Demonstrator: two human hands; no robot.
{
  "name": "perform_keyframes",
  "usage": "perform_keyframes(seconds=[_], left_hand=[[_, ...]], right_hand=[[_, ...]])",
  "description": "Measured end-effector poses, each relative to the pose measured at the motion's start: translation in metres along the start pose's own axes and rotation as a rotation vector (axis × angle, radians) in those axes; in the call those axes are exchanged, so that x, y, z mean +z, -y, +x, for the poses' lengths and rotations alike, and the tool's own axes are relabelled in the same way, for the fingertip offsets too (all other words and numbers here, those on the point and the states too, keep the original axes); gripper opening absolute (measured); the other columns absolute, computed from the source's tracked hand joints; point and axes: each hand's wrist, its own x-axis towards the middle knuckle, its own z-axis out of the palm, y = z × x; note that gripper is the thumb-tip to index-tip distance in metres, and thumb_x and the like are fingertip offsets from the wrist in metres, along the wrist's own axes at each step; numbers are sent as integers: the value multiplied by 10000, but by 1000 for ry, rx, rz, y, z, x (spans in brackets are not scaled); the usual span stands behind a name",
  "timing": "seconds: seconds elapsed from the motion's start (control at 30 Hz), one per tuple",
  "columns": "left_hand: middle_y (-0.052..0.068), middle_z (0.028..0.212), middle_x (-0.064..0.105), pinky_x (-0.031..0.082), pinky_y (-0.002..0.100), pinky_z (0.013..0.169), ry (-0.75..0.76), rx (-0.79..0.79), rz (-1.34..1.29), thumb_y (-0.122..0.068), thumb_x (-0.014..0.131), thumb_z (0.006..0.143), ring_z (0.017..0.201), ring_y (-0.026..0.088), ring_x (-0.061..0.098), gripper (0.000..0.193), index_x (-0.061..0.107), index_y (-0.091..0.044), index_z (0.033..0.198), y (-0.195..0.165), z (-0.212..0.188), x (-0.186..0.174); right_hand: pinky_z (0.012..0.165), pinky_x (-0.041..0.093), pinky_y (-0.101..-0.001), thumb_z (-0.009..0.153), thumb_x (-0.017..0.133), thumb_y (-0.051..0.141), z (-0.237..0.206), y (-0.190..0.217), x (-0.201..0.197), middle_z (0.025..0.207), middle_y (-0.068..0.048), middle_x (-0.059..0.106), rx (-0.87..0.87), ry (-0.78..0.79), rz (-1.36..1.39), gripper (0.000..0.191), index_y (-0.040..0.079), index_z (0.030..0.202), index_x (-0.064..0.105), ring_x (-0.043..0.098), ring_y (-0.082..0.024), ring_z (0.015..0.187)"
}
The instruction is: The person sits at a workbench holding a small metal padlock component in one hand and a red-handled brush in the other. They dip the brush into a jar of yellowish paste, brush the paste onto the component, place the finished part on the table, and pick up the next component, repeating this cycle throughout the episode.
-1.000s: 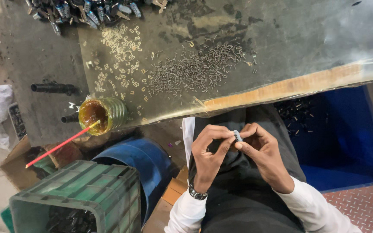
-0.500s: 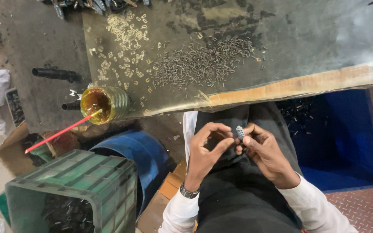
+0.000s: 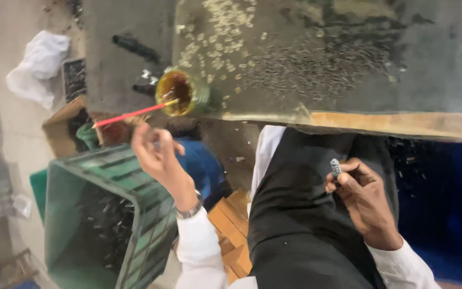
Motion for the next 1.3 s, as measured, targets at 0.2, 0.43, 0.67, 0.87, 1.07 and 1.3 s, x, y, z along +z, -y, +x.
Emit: perform_keyframes(seconds=[0.2,0.43,0.67,0.87,1.07,1.3], left_hand=[[45,996,583,404,203,513,47,126,76,-66,649,1027,681,46,508,403,481,-47,1393,-16,40,3],[79,903,652,440,201,570,30,347,238,-101,593,1127,623,66,554,128,624,23,1143,-35,49,-2],[128,953,682,473,219,548,-67,490,427,-80,609,1116,650,120,624,148,648,62,1126,-38,44,5],[143,941,652,526,274,634,-134,520,208,-111,561,1178,613,142,603,178,578,65,1192,-50,12,8],[130,863,611,452,264,544,78,165,-69,-233,543,1149,569,135,552,260,562,16,1079,-56,-54,44],[137,853,626,449,275,524,333,-136,-304,-266,593,1091,564,163,546,289,568,21,1084,-39,-105,82]], right_hand=[[788,533,-343,961,689,16,-2,5,14,983,-113,645,-45,120,-163,80,-9,1025,647,639,-197,869],[775,556,-344,947,702,55,-3,4,19,1013,-144,716,-69,55,-149,154,-18,1081,727,674,-217,881],[813,549,-339,923,701,50,-3,6,18,1024,-135,726,-52,39,-227,186,-10,1098,717,671,-201,902],[809,540,-344,948,691,50,-2,12,23,1011,-124,706,-44,40,-232,155,-26,1083,700,654,-198,894],[792,543,-336,965,680,67,-3,15,32,998,-138,707,-83,53,-124,149,-28,1078,695,666,-204,878],[776,543,-322,976,676,40,-5,22,32,998,-129,689,-168,67,-33,135,-26,1093,688,662,-189,882]])
